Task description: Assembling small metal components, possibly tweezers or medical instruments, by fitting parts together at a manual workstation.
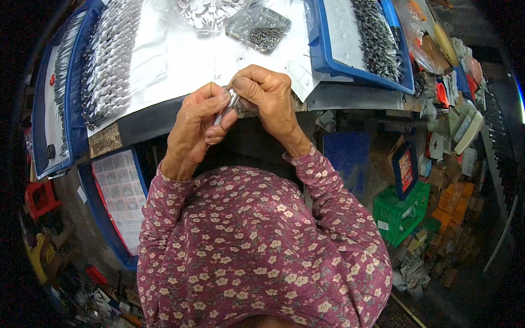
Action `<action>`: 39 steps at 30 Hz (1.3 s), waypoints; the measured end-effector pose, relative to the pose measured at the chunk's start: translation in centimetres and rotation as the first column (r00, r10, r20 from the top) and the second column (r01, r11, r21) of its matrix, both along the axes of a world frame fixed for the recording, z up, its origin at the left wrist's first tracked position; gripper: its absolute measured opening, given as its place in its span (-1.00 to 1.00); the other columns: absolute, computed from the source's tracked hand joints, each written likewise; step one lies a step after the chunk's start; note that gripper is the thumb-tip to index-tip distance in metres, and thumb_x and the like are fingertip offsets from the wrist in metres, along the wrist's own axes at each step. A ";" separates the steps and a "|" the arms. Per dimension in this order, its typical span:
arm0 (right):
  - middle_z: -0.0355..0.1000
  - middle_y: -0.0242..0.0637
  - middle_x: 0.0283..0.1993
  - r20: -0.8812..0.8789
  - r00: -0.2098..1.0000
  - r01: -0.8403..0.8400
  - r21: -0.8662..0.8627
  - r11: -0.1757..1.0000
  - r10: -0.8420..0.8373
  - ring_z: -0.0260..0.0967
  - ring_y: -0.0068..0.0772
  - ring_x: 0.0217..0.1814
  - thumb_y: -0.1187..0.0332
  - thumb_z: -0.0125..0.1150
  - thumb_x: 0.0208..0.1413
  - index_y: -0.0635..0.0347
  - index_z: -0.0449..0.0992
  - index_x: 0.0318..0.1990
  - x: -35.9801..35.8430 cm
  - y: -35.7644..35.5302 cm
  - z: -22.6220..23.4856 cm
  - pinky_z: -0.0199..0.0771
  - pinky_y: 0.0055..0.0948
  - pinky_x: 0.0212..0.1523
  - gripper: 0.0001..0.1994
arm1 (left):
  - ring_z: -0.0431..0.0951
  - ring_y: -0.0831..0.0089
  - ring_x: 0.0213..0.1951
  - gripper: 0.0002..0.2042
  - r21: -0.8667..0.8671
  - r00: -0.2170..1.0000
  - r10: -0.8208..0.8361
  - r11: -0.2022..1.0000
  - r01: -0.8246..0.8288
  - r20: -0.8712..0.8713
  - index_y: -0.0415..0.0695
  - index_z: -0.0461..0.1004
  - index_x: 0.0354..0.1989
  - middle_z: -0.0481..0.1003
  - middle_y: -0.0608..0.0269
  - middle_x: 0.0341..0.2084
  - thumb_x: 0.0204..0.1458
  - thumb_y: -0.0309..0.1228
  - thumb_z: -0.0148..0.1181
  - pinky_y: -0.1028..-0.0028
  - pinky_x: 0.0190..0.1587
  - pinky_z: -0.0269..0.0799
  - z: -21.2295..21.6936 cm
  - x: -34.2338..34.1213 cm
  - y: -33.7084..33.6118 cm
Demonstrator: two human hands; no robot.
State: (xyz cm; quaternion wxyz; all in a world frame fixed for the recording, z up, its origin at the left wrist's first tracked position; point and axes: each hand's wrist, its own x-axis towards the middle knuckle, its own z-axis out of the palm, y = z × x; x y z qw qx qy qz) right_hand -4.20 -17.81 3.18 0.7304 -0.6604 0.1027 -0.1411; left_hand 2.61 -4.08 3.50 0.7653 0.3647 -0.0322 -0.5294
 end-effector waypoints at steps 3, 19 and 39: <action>0.23 -0.51 -0.66 0.018 1.000 -0.021 0.096 0.995 0.020 -0.01 -0.79 -0.65 0.36 0.06 0.08 0.35 0.45 -0.42 0.3 0.1 -0.3 -0.06 -0.76 -0.64 -0.80 | 0.09 0.71 -0.81 -0.88 0.040 1.000 0.017 0.999 -0.017 -0.017 -0.17 0.26 -0.45 0.34 0.20 -0.71 0.03 -0.41 0.01 0.74 -0.81 -0.10 0.0 0.0 0.0; 0.18 -0.53 -0.68 -0.014 1.000 -0.012 -0.022 1.000 0.012 -0.05 -0.79 -0.67 0.35 0.04 0.09 0.36 0.45 -0.42 0.4 0.2 0.0 -0.08 -0.75 -0.64 -0.78 | 0.08 0.70 -0.80 -0.90 -0.086 0.998 0.018 0.996 -0.023 -0.061 -0.13 0.25 -0.46 0.33 0.21 -0.72 0.04 -0.41 -0.02 0.73 -0.81 -0.07 -0.7 -0.1 0.4; 0.23 -0.49 -0.64 -0.004 0.995 0.103 -0.031 0.994 -0.103 0.02 -0.77 -0.63 0.41 0.05 0.07 0.35 0.45 -0.41 0.3 1.5 -0.6 -0.02 -0.73 -0.62 -0.84 | 0.02 0.77 -0.78 -0.86 0.037 0.997 0.064 0.997 -0.066 0.038 -0.08 0.21 -0.45 0.22 0.38 -0.73 0.08 -0.35 -0.05 0.78 -0.80 -0.14 -0.2 -0.7 0.4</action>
